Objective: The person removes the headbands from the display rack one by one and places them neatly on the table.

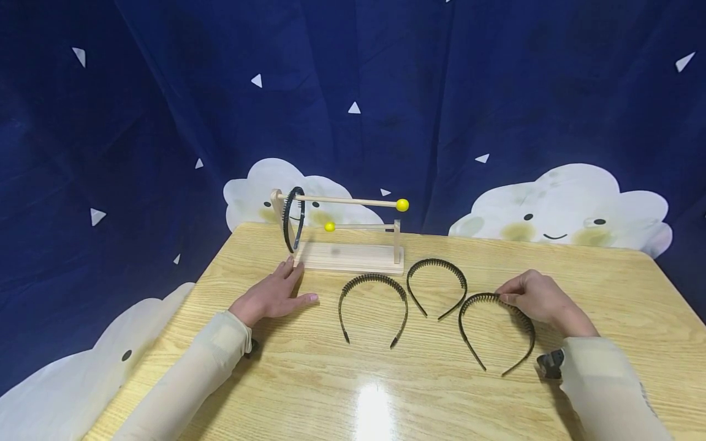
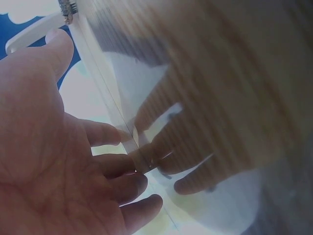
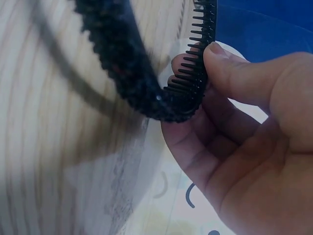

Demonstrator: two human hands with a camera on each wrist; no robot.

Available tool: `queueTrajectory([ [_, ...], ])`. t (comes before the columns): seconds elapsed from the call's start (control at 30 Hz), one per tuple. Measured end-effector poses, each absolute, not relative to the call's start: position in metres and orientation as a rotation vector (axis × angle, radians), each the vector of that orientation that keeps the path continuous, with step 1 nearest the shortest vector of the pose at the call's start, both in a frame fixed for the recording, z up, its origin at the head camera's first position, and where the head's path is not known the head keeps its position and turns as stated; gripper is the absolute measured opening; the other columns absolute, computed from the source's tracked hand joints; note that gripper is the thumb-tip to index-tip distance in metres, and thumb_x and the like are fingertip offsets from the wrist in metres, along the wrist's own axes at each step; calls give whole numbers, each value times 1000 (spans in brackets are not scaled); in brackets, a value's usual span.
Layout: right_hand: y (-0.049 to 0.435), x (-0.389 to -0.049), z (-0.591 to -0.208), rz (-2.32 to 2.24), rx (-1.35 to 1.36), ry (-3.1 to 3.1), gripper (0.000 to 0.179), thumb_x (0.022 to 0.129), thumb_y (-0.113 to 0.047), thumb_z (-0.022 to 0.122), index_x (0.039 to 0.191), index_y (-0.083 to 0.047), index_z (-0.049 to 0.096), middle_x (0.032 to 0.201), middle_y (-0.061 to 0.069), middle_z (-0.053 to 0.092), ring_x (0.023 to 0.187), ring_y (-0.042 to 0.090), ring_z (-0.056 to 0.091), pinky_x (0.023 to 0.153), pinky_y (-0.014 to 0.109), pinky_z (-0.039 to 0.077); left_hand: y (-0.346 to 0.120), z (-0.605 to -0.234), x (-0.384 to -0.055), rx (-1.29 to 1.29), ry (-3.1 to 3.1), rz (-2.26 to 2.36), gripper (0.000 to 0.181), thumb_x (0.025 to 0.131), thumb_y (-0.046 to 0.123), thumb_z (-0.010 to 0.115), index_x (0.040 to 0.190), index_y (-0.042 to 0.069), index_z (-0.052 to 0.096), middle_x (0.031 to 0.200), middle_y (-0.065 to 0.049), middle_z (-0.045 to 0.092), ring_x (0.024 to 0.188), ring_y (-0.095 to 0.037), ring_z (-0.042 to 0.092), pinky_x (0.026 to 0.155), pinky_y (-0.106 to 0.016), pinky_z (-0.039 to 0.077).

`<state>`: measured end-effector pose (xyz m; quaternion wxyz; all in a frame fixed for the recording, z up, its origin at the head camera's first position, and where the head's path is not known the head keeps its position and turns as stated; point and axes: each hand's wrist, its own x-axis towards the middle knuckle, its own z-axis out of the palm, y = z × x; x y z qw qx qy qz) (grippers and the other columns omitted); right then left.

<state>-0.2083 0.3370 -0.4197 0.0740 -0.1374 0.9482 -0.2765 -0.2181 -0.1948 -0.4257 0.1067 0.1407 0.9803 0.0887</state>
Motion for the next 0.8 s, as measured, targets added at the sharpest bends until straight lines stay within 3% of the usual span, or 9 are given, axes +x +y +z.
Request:
queueTrajectory([
  [0.3, 336, -209, -422, -810, -378, 2872, 14, 95, -10, 70, 103, -3, 80, 103, 17, 74, 101, 43, 65, 83, 58, 51, -195, -427, -218, 404, 2881, 265, 99, 92, 75, 46, 161, 9, 20, 165, -19, 2, 151, -39, 11, 115, -56, 27],
  [0.4, 335, -209, -421, -802, -372, 2878, 14, 95, -11, 70, 102, -5, 80, 101, 15, 74, 97, 37, 66, 80, 52, 53, -196, -428, -218, 405, 2882, 263, 100, 92, 76, 46, 161, 9, 20, 165, -19, 1, 151, -39, 11, 115, -56, 28],
  [0.53, 335, -209, -422, -787, -356, 2879, 13, 94, -12, 70, 101, -6, 80, 99, 12, 75, 95, 36, 67, 80, 54, 53, -196, -428, -218, 406, 2879, 263, 100, 92, 76, 46, 161, 9, 20, 165, -19, 2, 151, -39, 11, 115, -56, 28],
  [0.8, 336, -208, -423, -773, -341, 2885, 14, 94, -12, 70, 101, -5, 80, 97, 12, 75, 100, 45, 65, 83, 62, 50, -196, -427, -219, 409, 2875, 262, 99, 92, 75, 46, 161, 9, 20, 165, -19, 1, 151, -39, 11, 115, -55, 27],
])
